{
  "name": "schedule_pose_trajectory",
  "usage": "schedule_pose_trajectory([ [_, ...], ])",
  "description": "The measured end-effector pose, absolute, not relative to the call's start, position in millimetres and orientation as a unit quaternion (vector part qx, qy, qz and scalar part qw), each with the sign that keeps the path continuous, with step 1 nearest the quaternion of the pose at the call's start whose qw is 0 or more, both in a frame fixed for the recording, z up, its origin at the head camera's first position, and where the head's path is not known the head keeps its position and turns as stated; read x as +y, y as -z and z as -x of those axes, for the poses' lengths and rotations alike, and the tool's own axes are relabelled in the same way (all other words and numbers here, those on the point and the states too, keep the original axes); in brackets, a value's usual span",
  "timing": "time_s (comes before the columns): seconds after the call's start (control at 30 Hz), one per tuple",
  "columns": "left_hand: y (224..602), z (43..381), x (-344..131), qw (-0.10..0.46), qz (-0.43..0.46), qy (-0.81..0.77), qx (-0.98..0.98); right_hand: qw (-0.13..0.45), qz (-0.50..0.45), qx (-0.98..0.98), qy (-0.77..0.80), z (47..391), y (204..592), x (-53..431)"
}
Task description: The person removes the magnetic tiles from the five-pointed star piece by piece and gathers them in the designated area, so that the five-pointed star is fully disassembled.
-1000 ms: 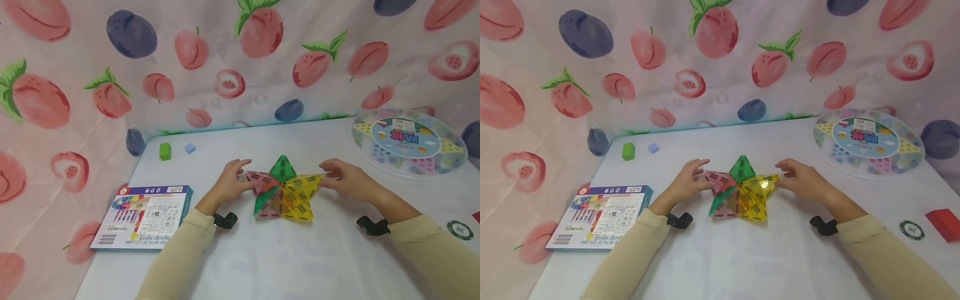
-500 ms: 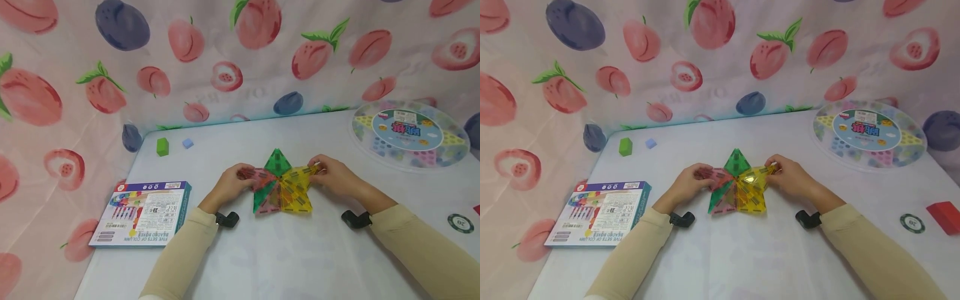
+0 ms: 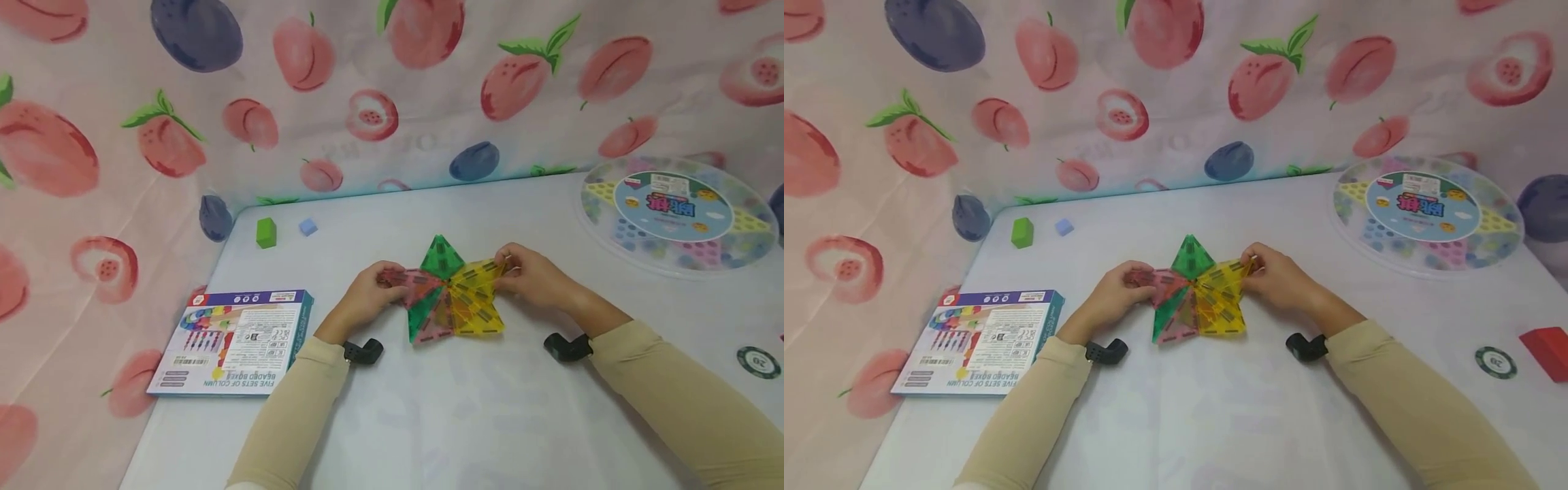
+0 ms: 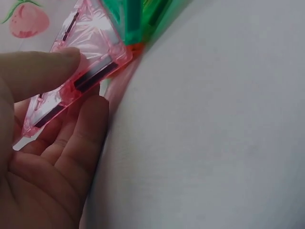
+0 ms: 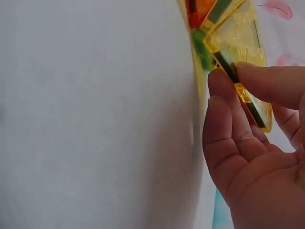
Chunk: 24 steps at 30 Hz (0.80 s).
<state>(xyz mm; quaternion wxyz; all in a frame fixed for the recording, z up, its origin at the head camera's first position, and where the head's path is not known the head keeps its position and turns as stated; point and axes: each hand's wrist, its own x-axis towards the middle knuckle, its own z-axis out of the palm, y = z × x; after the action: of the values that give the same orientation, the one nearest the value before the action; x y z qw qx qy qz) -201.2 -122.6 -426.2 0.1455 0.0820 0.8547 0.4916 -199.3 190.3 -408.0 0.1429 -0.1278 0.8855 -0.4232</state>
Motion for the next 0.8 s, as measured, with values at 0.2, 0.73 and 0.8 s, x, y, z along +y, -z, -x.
schedule_pose_trajectory([
  [0.2, 428, 204, -124, 0.156, -0.087, -0.505, 0.844, 0.143, 0.143, 0.893, 0.401, 197, 409, 194],
  [0.73, 433, 206, -126, 0.16, -0.084, -0.524, 0.832, 0.165, 0.064, 0.882, 0.437, 201, 379, 273],
  [0.8, 434, 205, -126, 0.159, -0.085, -0.528, 0.83, 0.145, 0.054, 0.899, 0.409, 205, 379, 284],
])
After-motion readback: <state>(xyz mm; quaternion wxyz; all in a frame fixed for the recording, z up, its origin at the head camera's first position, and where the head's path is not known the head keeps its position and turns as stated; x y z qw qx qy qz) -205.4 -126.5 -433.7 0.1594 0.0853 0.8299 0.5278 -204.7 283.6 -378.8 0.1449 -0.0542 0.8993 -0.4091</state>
